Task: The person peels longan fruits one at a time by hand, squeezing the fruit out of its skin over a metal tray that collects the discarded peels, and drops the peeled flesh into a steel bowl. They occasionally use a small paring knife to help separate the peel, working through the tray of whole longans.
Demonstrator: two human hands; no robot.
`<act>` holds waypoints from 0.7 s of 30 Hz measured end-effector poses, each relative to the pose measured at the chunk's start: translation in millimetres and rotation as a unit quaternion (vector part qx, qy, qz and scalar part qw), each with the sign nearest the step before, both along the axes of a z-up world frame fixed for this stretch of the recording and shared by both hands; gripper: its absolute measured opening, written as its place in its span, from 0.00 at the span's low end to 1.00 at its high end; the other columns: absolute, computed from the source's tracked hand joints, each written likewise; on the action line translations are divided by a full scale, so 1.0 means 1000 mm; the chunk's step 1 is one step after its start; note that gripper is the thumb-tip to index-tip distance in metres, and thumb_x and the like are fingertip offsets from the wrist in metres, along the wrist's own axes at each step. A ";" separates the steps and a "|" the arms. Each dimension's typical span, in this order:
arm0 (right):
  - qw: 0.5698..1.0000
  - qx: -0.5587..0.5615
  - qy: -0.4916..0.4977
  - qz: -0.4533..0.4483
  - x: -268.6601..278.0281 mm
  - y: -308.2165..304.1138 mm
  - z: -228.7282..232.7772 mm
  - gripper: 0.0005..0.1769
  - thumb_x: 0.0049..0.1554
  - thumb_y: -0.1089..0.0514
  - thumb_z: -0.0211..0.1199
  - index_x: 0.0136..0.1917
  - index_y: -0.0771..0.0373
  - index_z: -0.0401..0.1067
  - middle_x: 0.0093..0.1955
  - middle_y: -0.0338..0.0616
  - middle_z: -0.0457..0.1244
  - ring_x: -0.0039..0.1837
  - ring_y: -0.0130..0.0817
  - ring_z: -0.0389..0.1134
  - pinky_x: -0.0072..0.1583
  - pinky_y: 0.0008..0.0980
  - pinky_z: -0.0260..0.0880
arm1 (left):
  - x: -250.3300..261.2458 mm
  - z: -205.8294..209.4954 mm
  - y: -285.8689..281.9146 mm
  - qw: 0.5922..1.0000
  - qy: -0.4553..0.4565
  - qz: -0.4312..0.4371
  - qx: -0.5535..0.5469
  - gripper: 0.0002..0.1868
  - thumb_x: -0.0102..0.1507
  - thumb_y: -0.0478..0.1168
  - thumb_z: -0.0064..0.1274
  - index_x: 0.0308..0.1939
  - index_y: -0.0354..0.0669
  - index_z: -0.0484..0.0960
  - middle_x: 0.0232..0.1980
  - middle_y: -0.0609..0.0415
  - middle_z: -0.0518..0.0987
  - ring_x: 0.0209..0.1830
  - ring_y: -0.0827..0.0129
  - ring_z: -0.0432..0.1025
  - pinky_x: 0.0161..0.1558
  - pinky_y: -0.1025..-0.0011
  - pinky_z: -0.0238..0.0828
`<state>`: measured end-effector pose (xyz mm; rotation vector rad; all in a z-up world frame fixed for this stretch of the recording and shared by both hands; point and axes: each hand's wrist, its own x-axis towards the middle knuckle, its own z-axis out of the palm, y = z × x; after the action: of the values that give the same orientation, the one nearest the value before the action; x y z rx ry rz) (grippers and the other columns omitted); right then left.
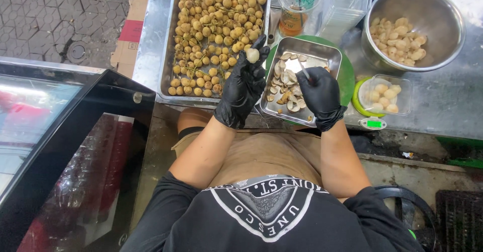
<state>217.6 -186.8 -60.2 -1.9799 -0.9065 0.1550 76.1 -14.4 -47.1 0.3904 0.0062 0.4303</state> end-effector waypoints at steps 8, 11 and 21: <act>0.996 0.061 -0.060 0.024 0.017 -0.011 -0.043 0.08 0.61 0.61 0.70 0.48 0.68 0.76 0.47 0.50 0.67 0.49 0.38 0.69 0.52 0.35 0.70 | 0.017 0.025 -0.019 0.995 0.097 -0.006 0.034 0.30 0.75 0.51 0.40 0.78 0.39 0.63 0.66 0.56 0.76 0.49 0.84 0.73 0.48 0.85 0.71; 0.987 0.134 0.090 0.007 0.022 -0.017 -0.053 0.05 0.64 0.62 0.67 0.48 0.68 0.76 0.47 0.45 0.68 0.49 0.31 0.70 0.54 0.31 0.71 | 0.028 0.004 -0.020 0.992 0.120 -0.012 0.030 0.31 0.73 0.52 0.41 0.76 0.41 0.64 0.65 0.56 0.77 0.50 0.84 0.73 0.44 0.87 0.69; 0.907 0.293 0.294 -0.072 -0.015 -0.082 -0.047 0.06 0.68 0.63 0.56 0.55 0.65 0.73 0.41 0.31 0.63 0.37 0.14 0.54 0.40 0.18 0.54 | 0.115 -0.012 -0.054 0.985 0.121 -0.115 0.047 0.29 0.74 0.53 0.46 0.75 0.43 0.68 0.61 0.59 0.76 0.48 0.77 0.71 0.48 0.82 0.71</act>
<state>202.3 -268.6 -107.4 -1.3095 -0.3459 0.3320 191.1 -68.2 -59.5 0.5281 0.1770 0.1526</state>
